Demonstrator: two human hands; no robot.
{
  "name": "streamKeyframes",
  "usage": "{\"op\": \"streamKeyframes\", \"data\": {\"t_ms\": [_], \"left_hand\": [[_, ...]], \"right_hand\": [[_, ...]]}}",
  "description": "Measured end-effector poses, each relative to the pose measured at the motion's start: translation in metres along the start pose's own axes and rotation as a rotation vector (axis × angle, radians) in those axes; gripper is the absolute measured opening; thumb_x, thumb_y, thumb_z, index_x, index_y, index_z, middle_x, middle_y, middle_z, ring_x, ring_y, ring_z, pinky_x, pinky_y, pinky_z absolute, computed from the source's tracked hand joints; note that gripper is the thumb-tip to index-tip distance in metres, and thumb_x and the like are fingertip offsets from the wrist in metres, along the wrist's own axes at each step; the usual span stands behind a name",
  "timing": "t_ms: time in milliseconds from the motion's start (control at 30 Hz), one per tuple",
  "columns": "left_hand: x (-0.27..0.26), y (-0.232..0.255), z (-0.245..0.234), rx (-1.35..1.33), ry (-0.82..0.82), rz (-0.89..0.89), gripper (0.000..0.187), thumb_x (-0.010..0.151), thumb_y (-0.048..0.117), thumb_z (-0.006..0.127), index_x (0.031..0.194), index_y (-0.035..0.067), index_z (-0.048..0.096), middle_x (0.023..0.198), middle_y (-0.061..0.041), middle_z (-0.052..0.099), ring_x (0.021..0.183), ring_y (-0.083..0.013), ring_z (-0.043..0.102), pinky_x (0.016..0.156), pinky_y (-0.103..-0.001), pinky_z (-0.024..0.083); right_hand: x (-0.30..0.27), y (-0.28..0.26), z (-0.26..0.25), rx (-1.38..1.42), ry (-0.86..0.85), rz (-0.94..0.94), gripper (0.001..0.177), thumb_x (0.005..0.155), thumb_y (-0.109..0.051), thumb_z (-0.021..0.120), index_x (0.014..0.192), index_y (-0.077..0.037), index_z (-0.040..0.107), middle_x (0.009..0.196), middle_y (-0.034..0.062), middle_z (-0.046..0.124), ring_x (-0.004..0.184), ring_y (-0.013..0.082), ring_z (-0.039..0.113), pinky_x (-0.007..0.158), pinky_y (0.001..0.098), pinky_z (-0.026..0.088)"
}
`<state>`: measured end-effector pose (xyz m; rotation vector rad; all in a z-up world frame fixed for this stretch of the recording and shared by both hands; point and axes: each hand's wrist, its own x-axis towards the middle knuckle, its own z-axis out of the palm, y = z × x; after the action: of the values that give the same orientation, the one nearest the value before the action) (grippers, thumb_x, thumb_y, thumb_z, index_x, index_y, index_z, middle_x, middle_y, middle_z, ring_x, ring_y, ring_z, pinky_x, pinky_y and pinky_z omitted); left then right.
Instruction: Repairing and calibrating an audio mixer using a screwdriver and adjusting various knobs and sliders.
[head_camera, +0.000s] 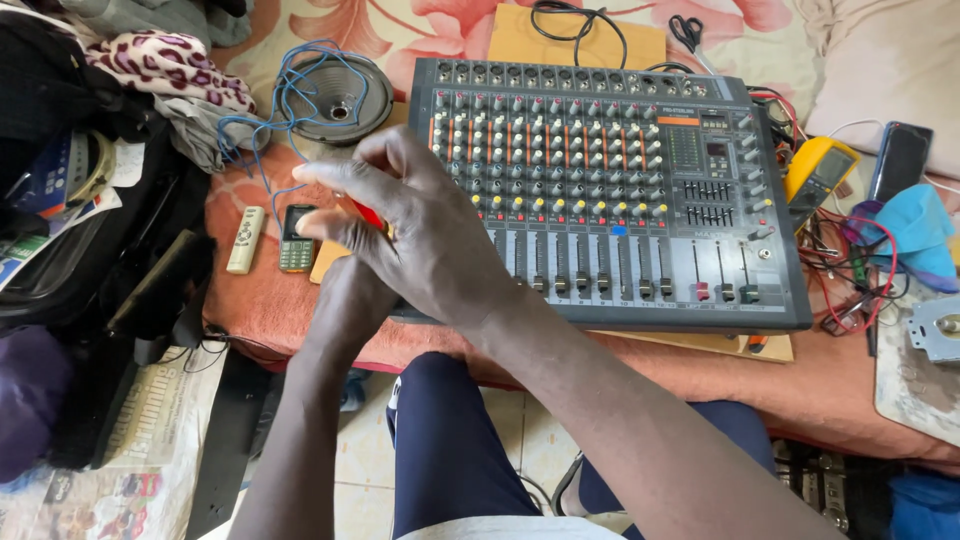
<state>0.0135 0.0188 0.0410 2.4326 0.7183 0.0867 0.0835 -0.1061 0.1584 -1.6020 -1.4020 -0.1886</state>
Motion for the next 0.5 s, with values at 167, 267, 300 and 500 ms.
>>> {"op": "streamKeyframes", "data": {"t_ms": [167, 267, 300, 500], "left_hand": [[-0.003, 0.014, -0.025, -0.003, -0.076, 0.087, 0.029, 0.086, 0.022, 0.048, 0.084, -0.001, 0.065, 0.082, -0.03, 0.069, 0.072, -0.0552, 0.055, 0.063, -0.056, 0.038], [0.0, 0.013, -0.024, -0.001, -0.069, 0.093, 0.029, 0.086, 0.022, 0.049, 0.083, -0.001, 0.065, 0.082, -0.03, 0.069, 0.072, -0.0551, 0.054, 0.063, -0.056, 0.038], [0.0, 0.012, -0.024, 0.0, -0.069, 0.093, 0.029, 0.086, 0.022, 0.049, 0.083, -0.001, 0.065, 0.082, -0.03, 0.069, 0.072, -0.0551, 0.054, 0.063, -0.056, 0.038], [0.002, 0.008, -0.022, 0.006, -0.062, 0.107, 0.028, 0.086, 0.022, 0.049, 0.081, -0.001, 0.064, 0.08, -0.03, 0.069, 0.071, -0.0547, 0.054, 0.063, -0.056, 0.038]], "right_hand": [[-0.005, 0.008, 0.005, 0.014, -0.033, -0.008, 0.042, 0.118, -0.016, 0.056, 0.157, -0.023, 0.043, 0.121, 0.002, 0.059, 0.118, 0.0149, 0.068, 0.114, 0.0266, 0.052], [0.001, 0.002, 0.0, 0.055, -0.047, -0.057, 0.035, 0.114, -0.011, 0.043, 0.149, -0.011, 0.047, 0.132, 0.0133, 0.067, 0.121, 0.0287, 0.066, 0.113, 0.0372, 0.051], [0.001, -0.001, -0.002, 0.056, -0.047, -0.057, 0.035, 0.114, -0.011, 0.043, 0.149, -0.011, 0.047, 0.132, 0.0133, 0.067, 0.121, 0.0287, 0.066, 0.113, 0.0372, 0.051], [-0.002, 0.005, 0.006, -0.008, 0.085, -0.011, 0.034, 0.103, -0.025, 0.074, 0.136, -0.021, 0.065, 0.105, 0.0012, 0.049, 0.098, 0.0169, 0.059, 0.097, 0.0295, 0.051]]}}
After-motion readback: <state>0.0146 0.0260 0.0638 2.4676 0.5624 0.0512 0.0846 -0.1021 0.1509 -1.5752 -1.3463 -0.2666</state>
